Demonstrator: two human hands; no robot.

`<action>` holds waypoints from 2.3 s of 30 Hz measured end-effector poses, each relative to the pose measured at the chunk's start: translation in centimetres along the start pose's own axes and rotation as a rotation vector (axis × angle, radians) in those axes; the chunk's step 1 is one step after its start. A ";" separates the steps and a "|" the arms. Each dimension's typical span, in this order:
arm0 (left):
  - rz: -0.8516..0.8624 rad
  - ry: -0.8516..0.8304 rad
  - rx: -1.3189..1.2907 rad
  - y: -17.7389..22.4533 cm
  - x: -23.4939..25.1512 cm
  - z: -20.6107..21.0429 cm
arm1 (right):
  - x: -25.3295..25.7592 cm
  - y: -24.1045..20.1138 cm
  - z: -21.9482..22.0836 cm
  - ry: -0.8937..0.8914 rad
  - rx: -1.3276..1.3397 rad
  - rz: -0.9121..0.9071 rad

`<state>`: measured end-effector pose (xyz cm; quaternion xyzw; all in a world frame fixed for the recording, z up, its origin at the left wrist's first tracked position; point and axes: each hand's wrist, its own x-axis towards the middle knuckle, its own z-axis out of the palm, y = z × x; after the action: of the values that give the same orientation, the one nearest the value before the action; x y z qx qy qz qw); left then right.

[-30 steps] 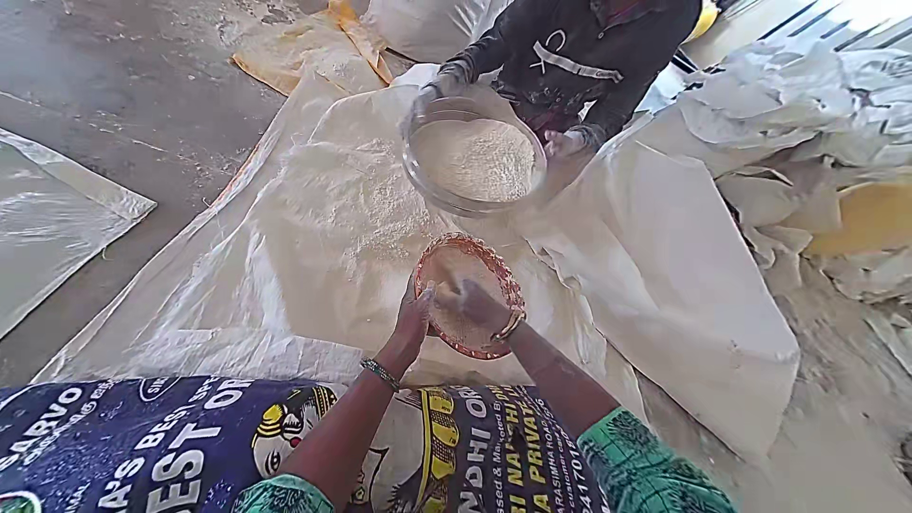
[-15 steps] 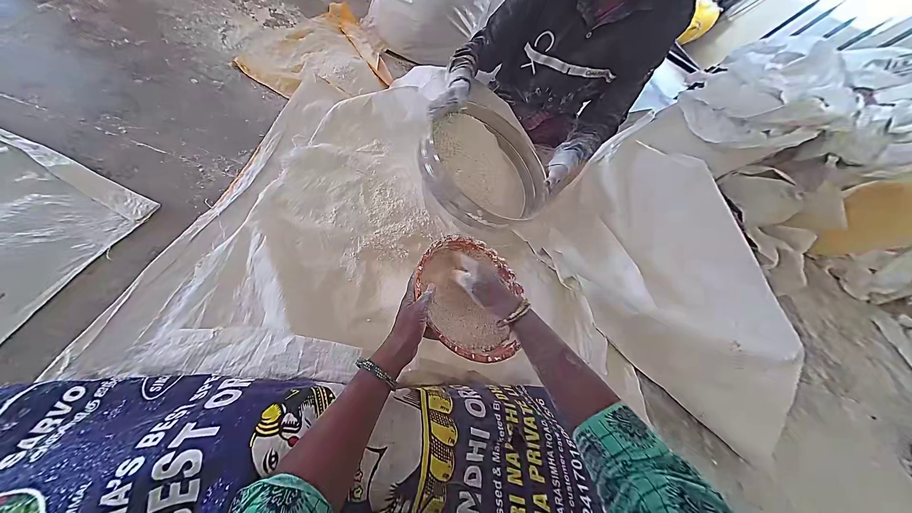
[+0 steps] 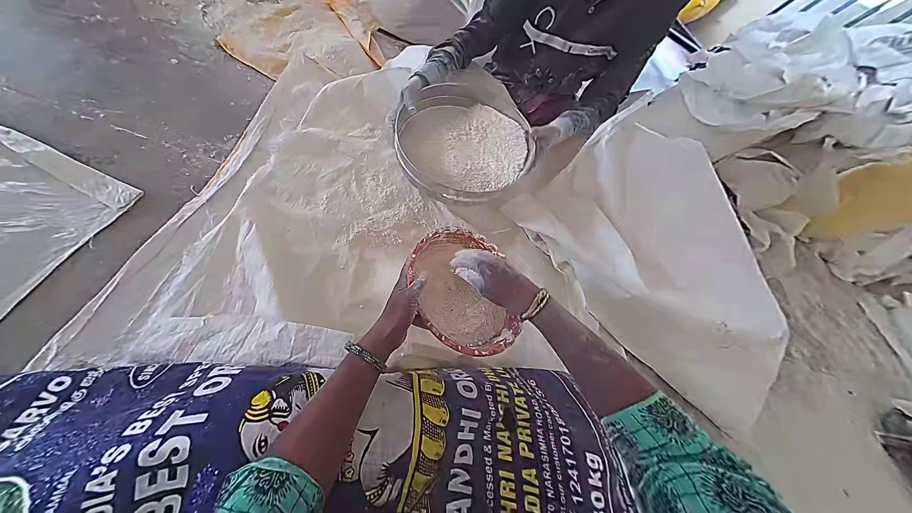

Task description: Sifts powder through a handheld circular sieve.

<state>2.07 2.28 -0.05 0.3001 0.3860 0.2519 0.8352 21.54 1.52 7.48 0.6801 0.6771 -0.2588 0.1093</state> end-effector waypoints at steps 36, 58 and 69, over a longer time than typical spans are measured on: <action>0.130 0.099 -0.055 0.1 0.2 0.7 | -1.6 -1.9 3.7 0.175 0.190 0.025; 0.078 0.049 -0.072 0.3 -0.3 0.7 | -0.7 -0.4 -0.8 -0.015 0.032 0.122; 0.030 0.205 -0.158 -0.5 0.8 0.9 | 0.1 -4.3 2.3 -0.103 0.139 0.085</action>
<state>3.33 2.13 -0.30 0.2117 0.4437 0.3233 0.8086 16.86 0.71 6.33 0.6998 0.6218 -0.3349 0.1075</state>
